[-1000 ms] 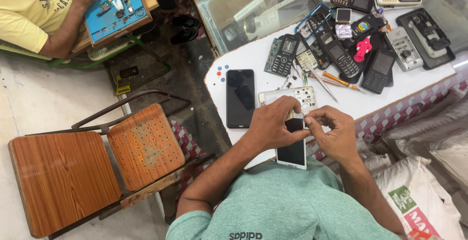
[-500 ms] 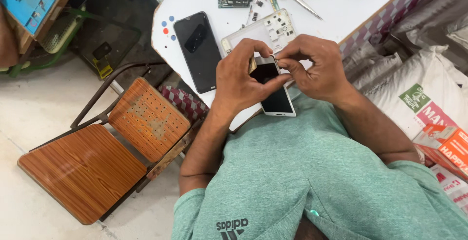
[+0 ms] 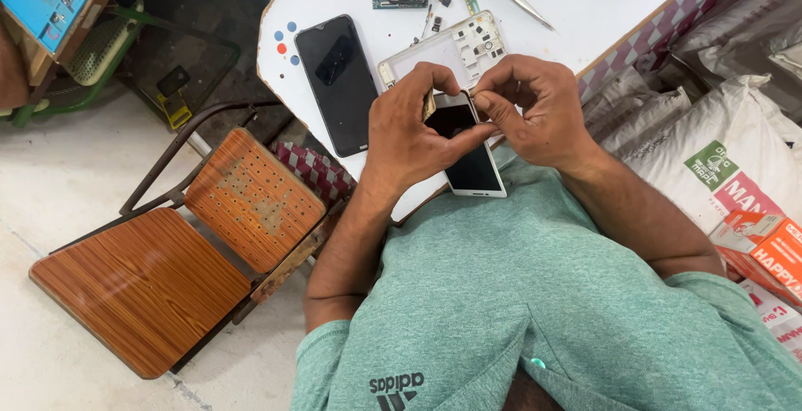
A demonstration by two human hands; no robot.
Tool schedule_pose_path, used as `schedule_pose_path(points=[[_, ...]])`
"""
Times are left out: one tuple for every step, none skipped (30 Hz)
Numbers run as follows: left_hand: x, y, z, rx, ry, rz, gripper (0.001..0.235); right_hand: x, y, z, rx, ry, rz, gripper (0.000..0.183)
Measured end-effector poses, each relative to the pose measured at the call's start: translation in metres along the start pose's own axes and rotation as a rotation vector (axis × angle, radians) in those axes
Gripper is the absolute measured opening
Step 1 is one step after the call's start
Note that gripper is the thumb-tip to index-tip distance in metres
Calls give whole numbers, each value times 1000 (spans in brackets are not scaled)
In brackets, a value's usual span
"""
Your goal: The person disassembles a white smartphone using a metal prying tool, removes the screen assembly, and then reattaches it. The person handles the phone body, screen, and internal components on a cluttered workbench.
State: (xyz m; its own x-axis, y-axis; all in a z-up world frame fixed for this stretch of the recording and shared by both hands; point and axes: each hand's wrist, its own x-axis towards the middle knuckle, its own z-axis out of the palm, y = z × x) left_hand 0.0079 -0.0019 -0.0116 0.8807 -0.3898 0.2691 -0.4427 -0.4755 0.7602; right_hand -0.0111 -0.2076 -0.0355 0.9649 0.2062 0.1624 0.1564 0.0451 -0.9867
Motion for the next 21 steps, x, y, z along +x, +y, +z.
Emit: schedule_pose_path(points=[[0,0,1,3,-2,-2,59,0,1,0,10,-7,-6,8],[1,-1,1,5,-6,-4,59,1,2,0,20,-13,-12,7],[1,-1,1,9,2,2,59,1,3,-1,31,-19,-18,7],[0,-1,1,13,10,9,59,1,4,-1,41,-20,-9,8],[0,-1,1,16,18,16,59,1,4,-1,50,-21,0,8],[0,-1,1,12,18,21,59,1,5,-2,60,-22,9,8],[0,-1,1,8,18,26,58,2,6,-2,55,-30,-1,9],[0,-1,1,4,18,32,58,3,7,-3,50,-37,-12,9],[0,-1,1,10,19,34,58,3,7,-3,44,-45,-23,9],[1,0,1,14,20,37,57,4,7,-4,47,-48,-23,9],[1,0,1,19,21,40,57,4,7,-4,49,-51,-24,10],[1,1,0,9,17,32,56,4,8,-4,52,-54,-24,10],[1,1,0,-1,13,23,56,4,8,-4,46,-53,-23,10],[1,2,0,-11,10,14,55,3,8,-4,39,-52,-21,10],[1,3,0,-19,21,29,54,3,8,-4,33,-51,-19,9],[1,5,-1,-26,33,44,53,3,8,-4,28,-50,-18,9],[2,5,-1,-33,46,59,53,3,8,-3,23,-49,-18,9],[2,6,-2,-32,47,58,53,3,7,-3,18,-48,-17,9],[2,7,-2,-32,49,57,52,3,7,-3,22,-48,-13,8],[2,7,-3,-33,49,58,52,3,7,-2,26,-46,-8,8],[2,8,-3,-39,52,62,52,3,6,-3,31,-44,-3,8]])
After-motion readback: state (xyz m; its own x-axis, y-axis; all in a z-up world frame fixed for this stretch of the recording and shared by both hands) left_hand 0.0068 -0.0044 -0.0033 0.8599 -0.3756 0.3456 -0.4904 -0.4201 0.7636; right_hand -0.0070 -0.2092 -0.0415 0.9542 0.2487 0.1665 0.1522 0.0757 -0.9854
